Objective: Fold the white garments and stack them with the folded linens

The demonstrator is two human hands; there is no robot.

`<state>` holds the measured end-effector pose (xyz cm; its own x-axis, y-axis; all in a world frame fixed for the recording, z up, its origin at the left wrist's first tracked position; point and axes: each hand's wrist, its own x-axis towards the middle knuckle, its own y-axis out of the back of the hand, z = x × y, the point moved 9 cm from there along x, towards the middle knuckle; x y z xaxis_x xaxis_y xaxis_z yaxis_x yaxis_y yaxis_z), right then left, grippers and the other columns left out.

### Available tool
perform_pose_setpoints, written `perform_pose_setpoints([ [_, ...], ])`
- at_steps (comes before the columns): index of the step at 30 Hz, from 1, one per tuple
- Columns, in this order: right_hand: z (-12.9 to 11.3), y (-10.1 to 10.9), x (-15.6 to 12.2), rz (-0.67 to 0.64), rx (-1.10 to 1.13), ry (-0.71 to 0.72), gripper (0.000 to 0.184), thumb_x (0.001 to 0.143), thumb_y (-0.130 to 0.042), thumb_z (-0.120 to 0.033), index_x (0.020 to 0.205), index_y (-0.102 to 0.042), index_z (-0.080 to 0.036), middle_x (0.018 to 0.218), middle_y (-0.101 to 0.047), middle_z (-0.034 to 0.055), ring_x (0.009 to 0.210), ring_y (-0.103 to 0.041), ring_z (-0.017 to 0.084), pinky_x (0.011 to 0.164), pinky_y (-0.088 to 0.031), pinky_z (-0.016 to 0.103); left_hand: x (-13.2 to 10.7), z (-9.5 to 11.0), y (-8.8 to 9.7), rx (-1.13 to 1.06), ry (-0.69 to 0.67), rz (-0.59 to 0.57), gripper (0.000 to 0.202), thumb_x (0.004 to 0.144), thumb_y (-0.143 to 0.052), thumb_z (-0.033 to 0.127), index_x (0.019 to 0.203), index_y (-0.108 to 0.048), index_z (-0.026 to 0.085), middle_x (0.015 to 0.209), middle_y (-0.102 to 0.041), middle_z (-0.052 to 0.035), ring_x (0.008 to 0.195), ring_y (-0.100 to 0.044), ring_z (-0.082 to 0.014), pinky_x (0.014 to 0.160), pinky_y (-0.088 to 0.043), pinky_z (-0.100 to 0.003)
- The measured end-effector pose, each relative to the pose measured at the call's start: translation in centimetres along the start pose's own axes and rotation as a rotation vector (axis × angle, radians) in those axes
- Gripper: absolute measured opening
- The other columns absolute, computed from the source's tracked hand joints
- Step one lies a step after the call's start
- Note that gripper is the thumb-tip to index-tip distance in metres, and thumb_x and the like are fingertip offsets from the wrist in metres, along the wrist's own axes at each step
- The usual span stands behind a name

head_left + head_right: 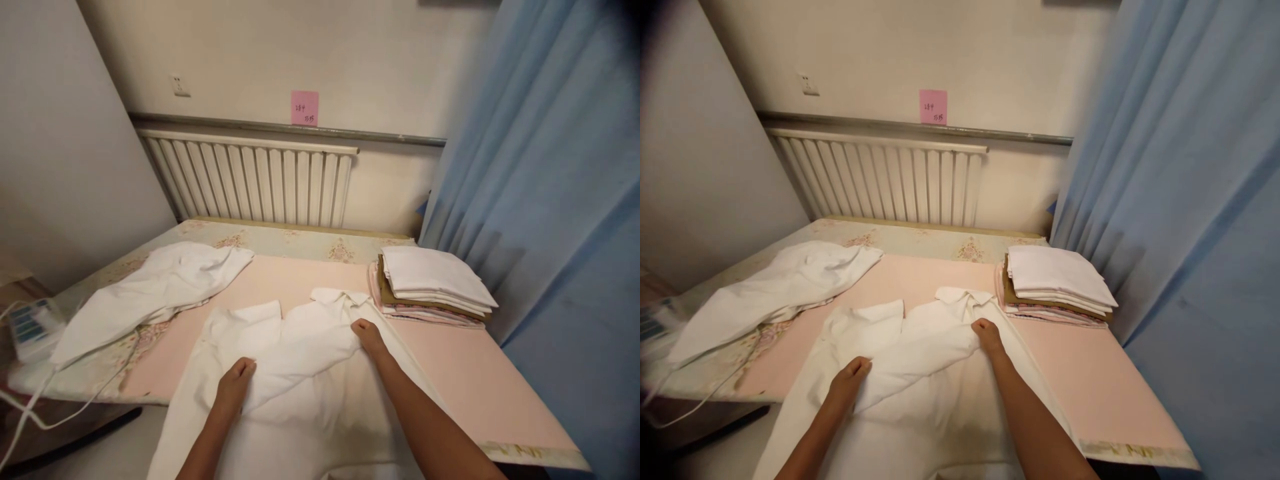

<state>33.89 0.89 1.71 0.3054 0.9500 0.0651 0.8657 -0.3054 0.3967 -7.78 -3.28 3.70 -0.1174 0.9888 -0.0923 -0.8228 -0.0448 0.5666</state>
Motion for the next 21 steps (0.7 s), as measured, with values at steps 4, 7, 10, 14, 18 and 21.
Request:
perform_pose_setpoints([
  [4, 0.4, 0.0, 0.3, 0.021, -0.028, -0.011, 0.022, 0.064, -0.051, -0.042, 0.057, -0.056, -0.022, 0.062, -0.061, -0.0006, 0.069, -0.055, 0.019, 0.065, -0.042, 0.027, -0.2, -0.2, 0.0, -0.001, 0.009, 0.011, 0.028, 0.078, -0.043, 0.047, 0.065, -0.048, 0.023, 0.065, -0.054, 0.0045, 0.07, -0.052, -0.0159, 0.065, -0.038, -0.025],
  [7, 0.6, 0.2, 0.5, 0.038, -0.045, -0.019, 0.022, 0.064, -0.051, -0.042, 0.056, -0.056, -0.022, 0.062, -0.061, -0.0011, 0.069, -0.055, 0.019, 0.065, -0.041, 0.027, -0.1, -0.7, 0.0, 0.016, 0.018, 0.02, 0.026, 0.079, -0.042, 0.046, 0.067, -0.048, 0.023, 0.068, -0.055, 0.0044, 0.073, -0.052, -0.0162, 0.067, -0.038, -0.025],
  [10, 0.8, 0.3, 0.6, 0.05, -0.046, -0.028, 0.022, 0.064, -0.051, -0.042, 0.055, -0.056, -0.022, 0.061, -0.06, -0.0012, 0.068, -0.055, 0.019, 0.064, -0.041, 0.027, 0.0, -1.0, -0.1, 0.027, 0.006, 0.024, 0.026, 0.08, -0.041, 0.046, 0.068, -0.048, 0.024, 0.068, -0.055, 0.0044, 0.073, -0.052, -0.0162, 0.068, -0.037, -0.025],
  [14, 0.8, 0.3, 0.6, 0.046, -0.031, -0.035, 0.023, 0.064, -0.051, -0.043, 0.057, -0.056, -0.022, 0.062, -0.061, -0.0007, 0.069, -0.056, 0.019, 0.065, -0.041, 0.027, 0.0, -1.2, -0.1, 0.037, 0.008, 0.024, 0.026, 0.08, -0.041, 0.046, 0.067, -0.046, 0.024, 0.066, -0.054, 0.0053, 0.071, -0.051, -0.0157, 0.066, -0.036, -0.024],
  [18, 0.5, 0.2, 0.4, 0.006, -0.007, -0.034, 0.024, 0.066, -0.051, -0.042, 0.059, -0.058, -0.021, 0.063, -0.062, -0.0005, 0.069, -0.056, 0.018, 0.064, -0.041, 0.026, 0.5, -1.0, -0.6, 0.064, -0.021, -0.022, 0.028, 0.08, -0.042, 0.046, 0.064, -0.041, 0.024, 0.062, -0.048, 0.0059, 0.067, -0.049, -0.0148, 0.064, -0.036, -0.024],
  [21, 0.2, 0.1, 0.1, -0.045, 0.01, -0.025, 0.024, 0.068, -0.052, -0.041, 0.062, -0.06, -0.02, 0.065, -0.062, -0.0007, 0.068, -0.055, 0.018, 0.063, -0.041, 0.025, 1.2, -0.7, -1.0, 0.105, -0.051, -0.07, 0.027, 0.079, -0.043, 0.045, 0.062, -0.04, 0.023, 0.06, -0.046, 0.0058, 0.064, -0.048, -0.0143, 0.061, -0.035, -0.024],
])
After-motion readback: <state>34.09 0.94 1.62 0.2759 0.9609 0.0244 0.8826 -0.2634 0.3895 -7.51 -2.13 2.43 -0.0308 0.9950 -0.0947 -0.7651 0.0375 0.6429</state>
